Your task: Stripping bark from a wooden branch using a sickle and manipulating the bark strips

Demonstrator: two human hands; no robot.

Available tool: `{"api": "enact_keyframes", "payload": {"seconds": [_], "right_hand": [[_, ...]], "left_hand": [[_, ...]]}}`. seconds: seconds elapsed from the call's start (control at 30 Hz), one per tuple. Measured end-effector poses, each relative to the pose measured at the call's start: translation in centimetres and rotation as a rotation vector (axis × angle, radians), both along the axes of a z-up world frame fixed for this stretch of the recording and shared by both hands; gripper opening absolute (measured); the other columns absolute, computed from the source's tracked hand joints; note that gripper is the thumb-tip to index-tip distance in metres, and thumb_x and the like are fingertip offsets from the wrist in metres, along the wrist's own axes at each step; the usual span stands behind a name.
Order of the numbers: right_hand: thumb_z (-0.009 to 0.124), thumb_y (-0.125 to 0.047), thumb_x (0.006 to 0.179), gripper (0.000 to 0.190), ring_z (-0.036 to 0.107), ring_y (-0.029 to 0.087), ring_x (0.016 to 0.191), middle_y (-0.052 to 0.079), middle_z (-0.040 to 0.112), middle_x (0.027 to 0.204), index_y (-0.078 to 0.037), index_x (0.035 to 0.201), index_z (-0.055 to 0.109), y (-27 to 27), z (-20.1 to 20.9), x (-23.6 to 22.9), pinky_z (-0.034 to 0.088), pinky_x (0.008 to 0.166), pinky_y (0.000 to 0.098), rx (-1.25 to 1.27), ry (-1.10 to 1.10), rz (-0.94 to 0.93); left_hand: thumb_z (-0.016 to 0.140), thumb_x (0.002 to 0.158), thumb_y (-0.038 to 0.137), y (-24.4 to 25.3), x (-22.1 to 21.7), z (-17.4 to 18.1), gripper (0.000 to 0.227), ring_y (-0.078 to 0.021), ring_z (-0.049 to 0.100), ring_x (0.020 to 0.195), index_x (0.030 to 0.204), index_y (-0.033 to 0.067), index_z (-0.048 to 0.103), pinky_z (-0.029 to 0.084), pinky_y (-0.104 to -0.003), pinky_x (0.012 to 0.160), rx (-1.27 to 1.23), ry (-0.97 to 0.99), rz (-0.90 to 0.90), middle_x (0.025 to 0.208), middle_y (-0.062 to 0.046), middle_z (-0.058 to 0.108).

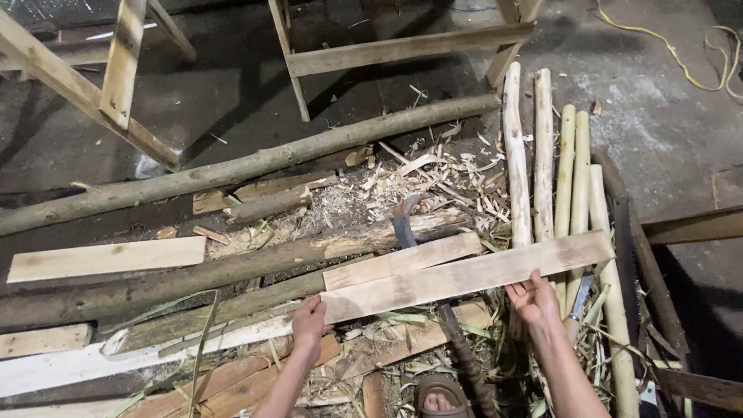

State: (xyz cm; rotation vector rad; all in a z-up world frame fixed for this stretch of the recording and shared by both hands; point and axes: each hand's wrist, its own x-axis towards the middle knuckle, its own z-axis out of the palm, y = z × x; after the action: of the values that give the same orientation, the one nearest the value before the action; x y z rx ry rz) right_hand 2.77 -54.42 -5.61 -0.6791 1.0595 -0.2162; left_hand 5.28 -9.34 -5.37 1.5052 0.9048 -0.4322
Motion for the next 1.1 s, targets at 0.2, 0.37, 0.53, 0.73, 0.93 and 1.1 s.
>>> {"api": "enact_keyframes", "payload": {"seconds": [0.2, 0.37, 0.53, 0.73, 0.93, 1.1], "right_hand": [[0.048, -0.031, 0.097, 0.020, 0.064, 0.017, 0.098, 0.001, 0.066, 0.101, -0.015, 0.105, 0.057, -0.7, -1.7, -0.2, 0.053, 0.090, 0.0324, 0.084, -0.061, -0.100], [0.048, -0.029, 0.097, 0.022, 0.062, 0.020, 0.103, 0.004, 0.064, 0.108, -0.013, 0.110, 0.053, -1.4, -4.0, -0.4, 0.051, 0.092, 0.0352, 0.048, -0.101, -0.074], [0.054, -0.027, 0.095, 0.021, 0.064, 0.022, 0.088, 0.006, 0.066, 0.095, -0.009, 0.105, 0.057, -1.6, -5.0, -1.5, 0.052, 0.082, 0.0394, 0.067, -0.284, 0.034], [0.065, -0.011, 0.074, 0.038, 0.060, 0.024, 0.101, 0.013, 0.063, 0.103, -0.005, 0.110, 0.055, 6.5, 3.6, -1.2, 0.050, 0.092, 0.0355, 0.202, -0.176, 0.020], [0.056, -0.014, 0.080, 0.062, 0.048, 0.039, 0.116, 0.031, 0.041, 0.131, 0.003, 0.136, 0.034, 12.9, 4.5, -1.2, 0.047, 0.093, 0.0406, 0.201, 0.031, 0.227], [0.053, -0.012, 0.089, 0.024, 0.055, 0.034, 0.107, 0.022, 0.055, 0.112, 0.002, 0.108, 0.049, 12.5, 1.6, -1.3, 0.047, 0.095, 0.0426, 0.093, 0.025, 0.343]], "left_hand": [[0.048, 0.093, 0.017, -0.5, 0.0, 0.1, 0.038, -0.0262, 0.058, 0.100, 0.127, -0.0012, 0.052, 0.055, -0.040, 0.076, -0.164, -0.031, 0.013, 0.126, -0.013, 0.053], [0.050, 0.093, 0.015, -0.5, 0.9, 1.2, 0.036, -0.0272, 0.060, 0.093, 0.127, 0.0027, 0.051, 0.051, -0.042, 0.076, -0.174, 0.057, -0.013, 0.114, -0.014, 0.059], [0.053, 0.092, 0.015, 0.1, 0.8, -0.2, 0.024, -0.0234, 0.059, 0.074, 0.111, 0.0025, 0.060, 0.047, -0.035, 0.057, -0.225, -0.044, 0.038, 0.093, -0.014, 0.063], [0.045, 0.096, 0.009, 5.4, -1.4, 1.7, 0.033, -0.0347, 0.052, 0.104, 0.128, -0.0018, 0.046, 0.046, -0.047, 0.087, -0.160, 0.034, 0.126, 0.120, -0.020, 0.051], [0.050, 0.098, 0.013, 17.7, -4.8, -10.2, 0.031, -0.0343, 0.054, 0.097, 0.126, -0.0005, 0.048, 0.047, -0.047, 0.075, -0.078, -0.062, 0.281, 0.112, -0.019, 0.054], [0.053, 0.095, 0.004, 19.0, -6.6, -12.0, 0.020, -0.0203, 0.056, 0.099, 0.113, -0.0025, 0.059, 0.042, -0.029, 0.090, 0.098, -0.170, 0.335, 0.107, -0.012, 0.061]]}}
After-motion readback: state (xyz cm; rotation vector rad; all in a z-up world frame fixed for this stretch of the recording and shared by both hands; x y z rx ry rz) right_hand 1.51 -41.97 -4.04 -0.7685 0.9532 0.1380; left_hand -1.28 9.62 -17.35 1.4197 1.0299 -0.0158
